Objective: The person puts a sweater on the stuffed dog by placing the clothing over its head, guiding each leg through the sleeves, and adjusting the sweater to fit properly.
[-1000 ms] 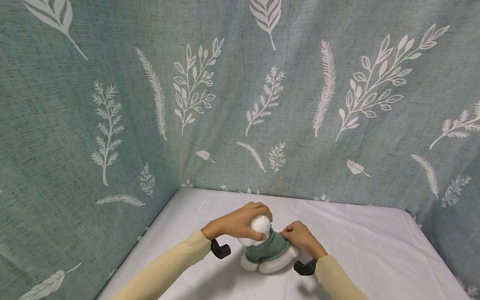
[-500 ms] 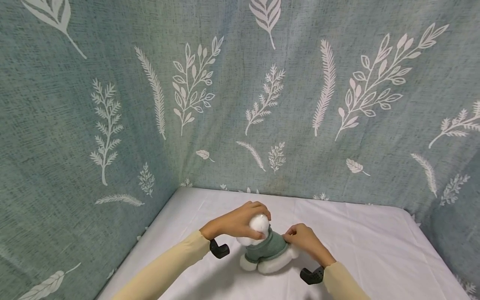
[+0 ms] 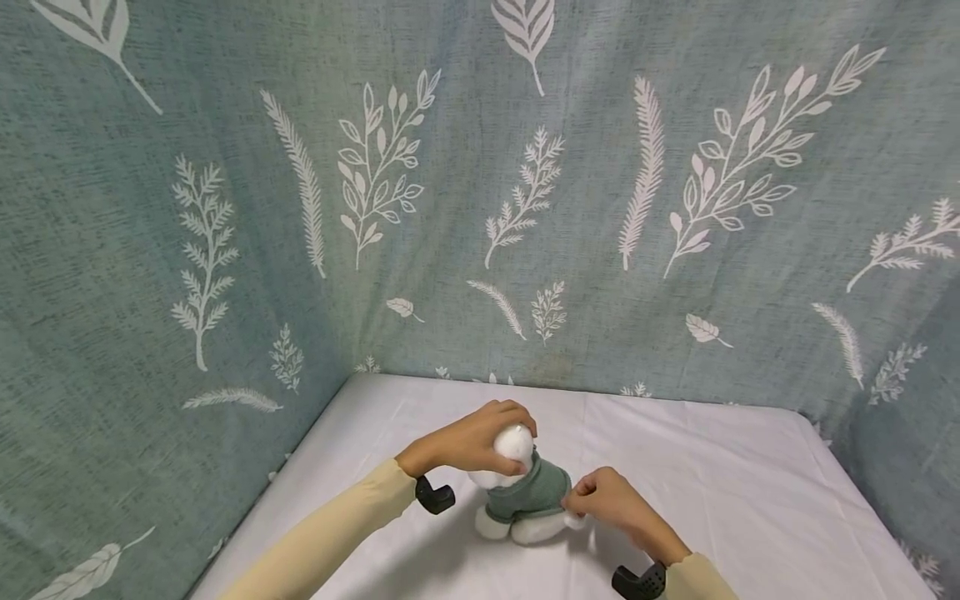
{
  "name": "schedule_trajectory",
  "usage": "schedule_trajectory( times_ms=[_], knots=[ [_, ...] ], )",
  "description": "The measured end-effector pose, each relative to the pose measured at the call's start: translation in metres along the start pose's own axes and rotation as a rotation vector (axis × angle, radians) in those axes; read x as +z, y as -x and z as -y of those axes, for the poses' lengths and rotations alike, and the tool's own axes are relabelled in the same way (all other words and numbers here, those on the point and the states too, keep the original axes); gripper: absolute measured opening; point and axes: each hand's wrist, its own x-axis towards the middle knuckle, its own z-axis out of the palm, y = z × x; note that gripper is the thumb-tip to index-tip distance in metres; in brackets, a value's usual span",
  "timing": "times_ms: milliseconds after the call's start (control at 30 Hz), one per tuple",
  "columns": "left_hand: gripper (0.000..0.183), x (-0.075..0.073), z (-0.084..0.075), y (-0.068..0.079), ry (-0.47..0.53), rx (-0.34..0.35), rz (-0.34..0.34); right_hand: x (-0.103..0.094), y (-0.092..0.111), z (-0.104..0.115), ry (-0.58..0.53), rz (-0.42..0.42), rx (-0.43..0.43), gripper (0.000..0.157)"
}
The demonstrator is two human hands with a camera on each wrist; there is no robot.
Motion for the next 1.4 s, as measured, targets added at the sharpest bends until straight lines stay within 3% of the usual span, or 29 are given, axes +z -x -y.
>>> schedule_trajectory(
  times_ms=[300, 467, 667, 900, 1067, 1233, 1300, 1400],
  knots=[
    [0.042, 0.000, 0.002, 0.000, 0.030, 0.000, 0.014, 0.003, 0.013, -0.013, 0.071, -0.025, -0.061, 0.015],
    [0.042, -0.002, 0.003, 0.001, 0.022, -0.003, 0.005, -0.002, 0.004, -0.012, 0.012, -0.033, 0.025, 0.026],
    [0.042, -0.003, 0.001, 0.002, 0.018, -0.010, 0.008, 0.000, -0.016, -0.008, -0.027, -0.175, 0.113, 0.034],
    [0.042, -0.001, -0.001, 0.002, 0.015, -0.007, 0.013, 0.003, -0.028, -0.014, 0.001, -0.211, 0.085, 0.026],
    [0.041, -0.001, -0.004, 0.002, 0.013, 0.000, 0.010, 0.002, -0.024, -0.019, 0.025, -0.224, 0.100, 0.022],
    [0.041, -0.001, -0.003, 0.002, 0.008, -0.004, 0.012, 0.007, -0.012, -0.006, 0.128, -0.284, 0.046, 0.021],
    [0.042, -0.001, -0.002, 0.002, 0.007, -0.009, 0.013, 0.008, -0.004, 0.003, 0.131, -0.251, 0.043, 0.026],
    [0.043, -0.002, -0.001, 0.003, 0.011, -0.017, 0.013, 0.012, 0.006, 0.011, 0.100, -0.132, 0.064, 0.033]
  ],
)
